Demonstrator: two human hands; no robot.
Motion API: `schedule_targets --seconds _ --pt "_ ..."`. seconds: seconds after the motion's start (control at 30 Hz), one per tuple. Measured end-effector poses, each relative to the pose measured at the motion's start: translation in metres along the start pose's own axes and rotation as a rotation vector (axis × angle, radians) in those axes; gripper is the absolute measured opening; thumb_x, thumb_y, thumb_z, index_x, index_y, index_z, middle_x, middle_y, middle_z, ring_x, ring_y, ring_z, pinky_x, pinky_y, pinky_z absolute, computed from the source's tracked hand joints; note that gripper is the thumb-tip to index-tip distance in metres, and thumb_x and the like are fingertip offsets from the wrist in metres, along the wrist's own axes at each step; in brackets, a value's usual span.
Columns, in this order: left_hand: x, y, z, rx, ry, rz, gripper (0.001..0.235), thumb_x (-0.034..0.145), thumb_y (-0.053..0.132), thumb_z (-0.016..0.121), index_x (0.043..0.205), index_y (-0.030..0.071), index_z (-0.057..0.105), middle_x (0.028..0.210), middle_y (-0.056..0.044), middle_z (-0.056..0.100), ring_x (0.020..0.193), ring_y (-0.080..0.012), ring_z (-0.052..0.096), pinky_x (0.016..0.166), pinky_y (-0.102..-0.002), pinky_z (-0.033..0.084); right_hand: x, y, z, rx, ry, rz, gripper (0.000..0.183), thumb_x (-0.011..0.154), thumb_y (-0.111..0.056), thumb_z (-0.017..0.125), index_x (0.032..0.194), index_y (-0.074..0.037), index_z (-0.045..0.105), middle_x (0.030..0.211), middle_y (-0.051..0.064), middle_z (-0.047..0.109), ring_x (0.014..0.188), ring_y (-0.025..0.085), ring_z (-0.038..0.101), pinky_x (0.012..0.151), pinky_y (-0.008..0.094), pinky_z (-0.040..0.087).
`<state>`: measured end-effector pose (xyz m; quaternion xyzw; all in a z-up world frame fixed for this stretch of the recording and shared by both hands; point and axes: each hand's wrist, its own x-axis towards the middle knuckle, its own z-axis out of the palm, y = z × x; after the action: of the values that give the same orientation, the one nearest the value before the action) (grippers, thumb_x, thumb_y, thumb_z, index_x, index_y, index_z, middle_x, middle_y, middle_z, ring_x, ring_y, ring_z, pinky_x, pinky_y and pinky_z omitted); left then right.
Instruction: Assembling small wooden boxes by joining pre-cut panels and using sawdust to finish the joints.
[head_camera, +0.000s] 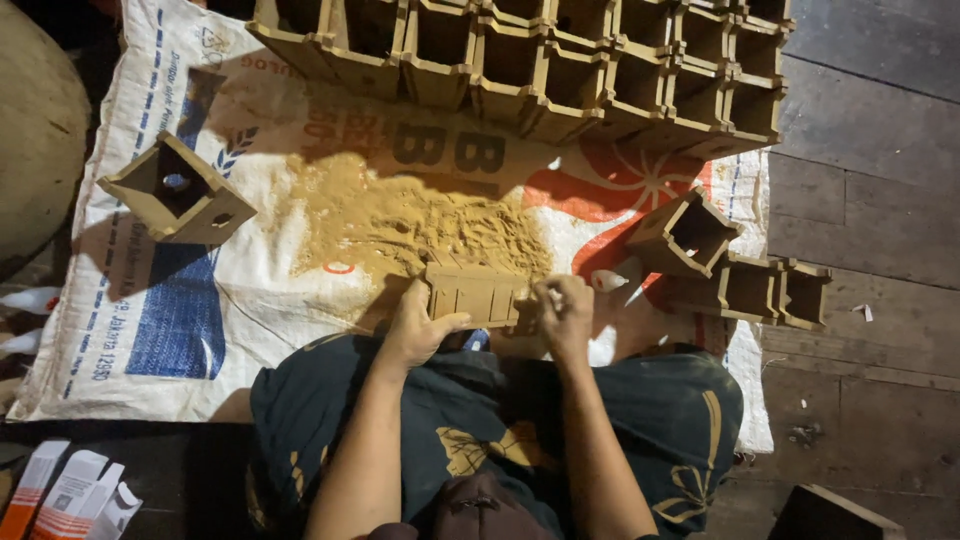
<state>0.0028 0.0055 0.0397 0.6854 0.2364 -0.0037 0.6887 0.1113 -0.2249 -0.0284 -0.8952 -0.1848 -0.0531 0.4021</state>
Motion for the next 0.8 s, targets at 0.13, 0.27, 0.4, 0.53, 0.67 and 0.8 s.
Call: schedule_targets --seconds 0.13,0.27,0.4,0.53,0.67,0.8 --pt "0.002 -0.013 0.005 -0.075 -0.011 0.011 0.066 0.063 0.006 0.094 0.122 0.004 0.064 0.105 -0.011 0.075 0.100 -0.0180 0.067 0.093 -0.040 0.054 0.017 -0.055 -0.020 0.330 -0.041 0.167 0.006 0.096 -0.018 0.076 0.098 -0.014 0.072 0.099 0.005 0.071 0.093 0.019 0.066 0.080 0.031 0.055" --pt "0.003 -0.033 0.004 -0.067 -0.028 -0.006 0.064 0.063 0.004 0.093 0.120 0.005 0.065 0.103 -0.009 0.074 0.097 -0.0164 0.067 0.089 -0.037 0.056 0.019 -0.074 -0.012 0.319 -0.128 0.074 0.027 0.079 -0.023 0.091 0.099 -0.015 0.074 0.096 0.006 0.074 0.089 0.023 0.067 0.080 0.033 0.055" --pt "0.000 -0.016 0.001 -0.080 -0.046 0.001 0.059 0.064 -0.001 0.091 0.116 0.002 0.064 0.098 -0.010 0.073 0.093 -0.0161 0.066 0.083 -0.036 0.057 0.025 -0.093 -0.014 0.361 -0.028 0.142 0.013 0.094 -0.018 0.079 0.101 -0.011 0.072 0.080 0.007 0.076 0.069 0.020 0.070 0.071 0.032 0.055" --pt "0.003 -0.019 0.002 -0.051 -0.070 0.004 0.060 0.064 0.002 0.091 0.117 0.003 0.063 0.099 -0.012 0.074 0.093 -0.0183 0.068 0.081 -0.038 0.058 0.021 -0.085 -0.017 0.293 -0.084 0.007 0.042 0.072 -0.014 0.093 0.107 -0.012 0.070 0.099 0.014 0.076 0.081 0.032 0.072 0.075 0.038 0.056" --pt "0.005 -0.031 0.002 -0.060 -0.012 0.003 0.056 0.062 0.002 0.093 0.110 0.001 0.065 0.095 -0.011 0.074 0.087 -0.0178 0.067 0.078 -0.037 0.058 0.013 -0.057 -0.015 0.336 0.181 0.137 0.022 0.096 -0.011 0.074 0.116 -0.011 0.064 0.088 0.010 0.071 0.075 0.021 0.066 0.073 0.033 0.054" --pt "0.009 -0.048 -0.002 0.035 0.081 -0.022 0.052 0.063 0.015 0.096 0.106 0.007 0.067 0.092 -0.009 0.075 0.084 -0.0174 0.071 0.073 -0.036 0.058 -0.024 0.017 -0.019 0.257 0.582 0.335 0.037 0.096 -0.014 0.078 0.125 -0.007 0.056 0.102 0.009 0.062 0.089 0.019 0.062 0.080 0.031 0.052"
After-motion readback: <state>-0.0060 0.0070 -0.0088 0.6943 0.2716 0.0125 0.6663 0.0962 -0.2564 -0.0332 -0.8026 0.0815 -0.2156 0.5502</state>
